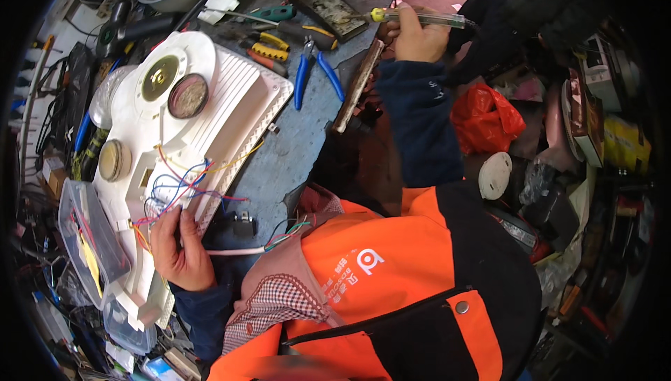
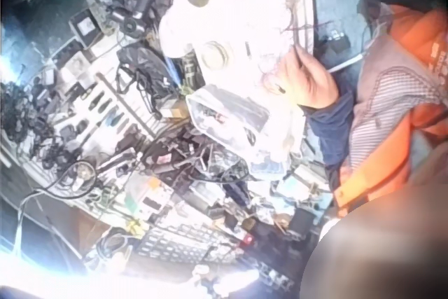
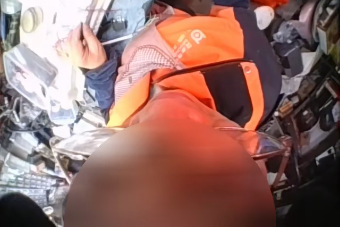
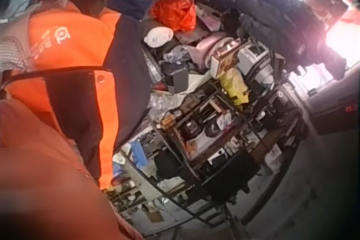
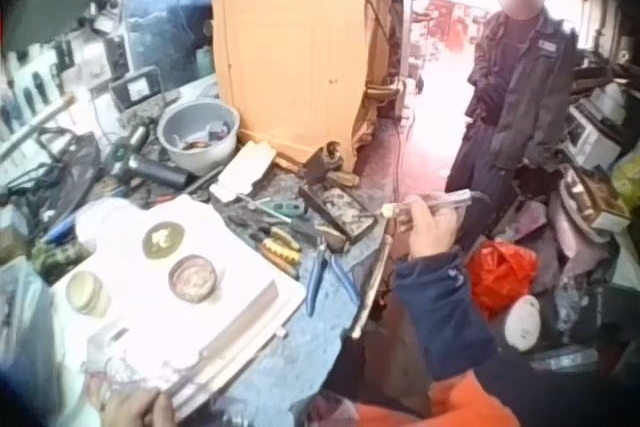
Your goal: The person repairs an electronic device by stripping wires, soldering connections, and testing components. They use a soldering iron, wire strippers, and a multimeter to connect wires to a small black component and verify functionality.
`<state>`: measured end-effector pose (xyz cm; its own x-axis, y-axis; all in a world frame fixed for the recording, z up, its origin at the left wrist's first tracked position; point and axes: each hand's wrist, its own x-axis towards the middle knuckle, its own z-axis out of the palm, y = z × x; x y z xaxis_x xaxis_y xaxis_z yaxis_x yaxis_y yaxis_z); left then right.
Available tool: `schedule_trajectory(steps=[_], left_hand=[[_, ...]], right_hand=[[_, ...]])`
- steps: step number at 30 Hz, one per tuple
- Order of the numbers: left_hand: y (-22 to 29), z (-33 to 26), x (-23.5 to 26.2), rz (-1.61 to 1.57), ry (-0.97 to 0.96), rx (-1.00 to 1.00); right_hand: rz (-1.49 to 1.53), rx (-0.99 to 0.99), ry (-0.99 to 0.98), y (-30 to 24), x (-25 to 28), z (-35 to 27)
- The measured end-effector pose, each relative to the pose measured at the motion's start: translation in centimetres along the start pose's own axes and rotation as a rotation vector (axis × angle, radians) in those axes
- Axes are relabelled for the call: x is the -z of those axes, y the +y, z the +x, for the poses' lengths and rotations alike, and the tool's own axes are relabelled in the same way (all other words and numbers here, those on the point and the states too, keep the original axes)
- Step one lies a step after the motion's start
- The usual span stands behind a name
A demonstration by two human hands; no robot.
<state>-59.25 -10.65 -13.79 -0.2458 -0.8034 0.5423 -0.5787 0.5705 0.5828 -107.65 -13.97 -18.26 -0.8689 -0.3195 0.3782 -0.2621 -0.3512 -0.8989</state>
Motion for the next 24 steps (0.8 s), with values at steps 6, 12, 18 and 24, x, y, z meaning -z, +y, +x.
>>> schedule_trajectory(steps=[6,12,18,24], left_hand=[[0.3,1.1,-0.6,-0.058,0.059,-0.078],[0.7,0.7,-0.7,-0.068,0.106,-0.008],[-0.1,0.7,-0.8,-0.082,0.112,-0.091],[-0.3,0.5,-0.9,-0.085,0.089,-0.099]], right_hand=[[-0.152,-0.052,0.017,1.2,1.9,1.1],[0.392,0.060,-0.210,-8.6,-3.4,-9.5],[0.652,-0.219,-0.597,-12.4,-5.9,-19.3],[0.604,-0.309,-0.651,-12.3,-6.5,-20.8]])
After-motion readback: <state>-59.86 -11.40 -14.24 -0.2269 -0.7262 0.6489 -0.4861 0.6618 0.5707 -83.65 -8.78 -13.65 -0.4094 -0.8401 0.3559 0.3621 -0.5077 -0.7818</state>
